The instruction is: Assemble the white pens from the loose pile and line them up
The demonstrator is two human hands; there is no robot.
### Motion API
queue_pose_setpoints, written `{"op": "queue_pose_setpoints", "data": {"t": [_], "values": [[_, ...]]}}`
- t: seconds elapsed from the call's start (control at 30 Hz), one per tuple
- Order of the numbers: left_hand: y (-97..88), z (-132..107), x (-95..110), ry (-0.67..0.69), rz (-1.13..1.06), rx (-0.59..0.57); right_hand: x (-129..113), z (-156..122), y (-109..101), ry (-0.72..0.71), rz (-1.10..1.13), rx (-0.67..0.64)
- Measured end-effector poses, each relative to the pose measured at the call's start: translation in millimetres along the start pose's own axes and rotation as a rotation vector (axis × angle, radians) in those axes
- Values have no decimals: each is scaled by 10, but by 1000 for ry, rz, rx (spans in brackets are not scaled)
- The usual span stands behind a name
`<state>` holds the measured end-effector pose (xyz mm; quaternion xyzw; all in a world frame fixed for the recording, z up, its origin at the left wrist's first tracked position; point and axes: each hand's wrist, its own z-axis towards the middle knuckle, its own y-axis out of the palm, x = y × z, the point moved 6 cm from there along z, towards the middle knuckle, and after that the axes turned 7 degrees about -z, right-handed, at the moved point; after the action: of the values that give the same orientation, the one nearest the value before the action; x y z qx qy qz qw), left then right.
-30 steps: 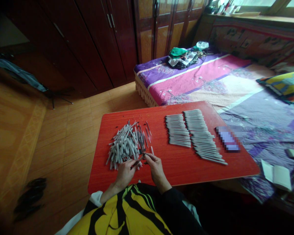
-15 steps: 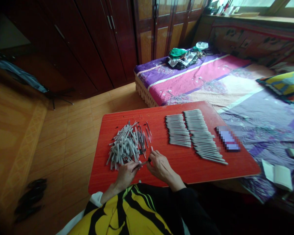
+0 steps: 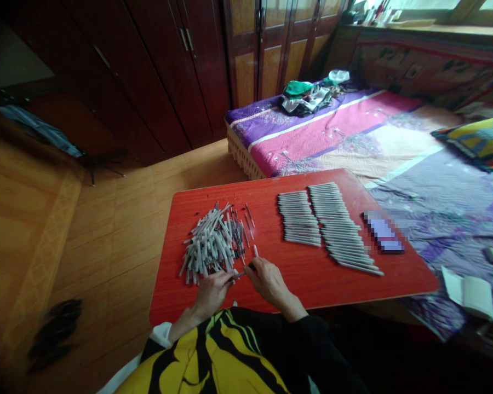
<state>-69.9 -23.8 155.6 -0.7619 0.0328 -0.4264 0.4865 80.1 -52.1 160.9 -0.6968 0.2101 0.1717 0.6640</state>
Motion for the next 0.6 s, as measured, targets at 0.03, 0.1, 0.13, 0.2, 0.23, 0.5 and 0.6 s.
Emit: {"op": "queue_pose_setpoints", "data": {"t": [0.03, 0.1, 0.13, 0.2, 0.23, 0.5, 0.6], "values": [[3, 1, 4, -3, -1, 0, 0, -1, -10, -6, 12, 28], [8, 5, 18, -8, 1, -3, -7, -1, -15, -11, -3, 60], [11, 7, 26, -9, 4, -5, -7, 1, -12, 2, -36, 67], [20, 9, 40, -8, 10, -10, 8, 3, 1, 68, -119, 55], [25, 10, 44, -6, 11, -13, 20, 1, 10, 111, -155, 36], [25, -4, 8, -41, -39, 9, 12, -61, -35, 98, 5, 84], [17, -10, 13, -52, -32, 6, 8, -65, -11, 71, 32, 83]]}}
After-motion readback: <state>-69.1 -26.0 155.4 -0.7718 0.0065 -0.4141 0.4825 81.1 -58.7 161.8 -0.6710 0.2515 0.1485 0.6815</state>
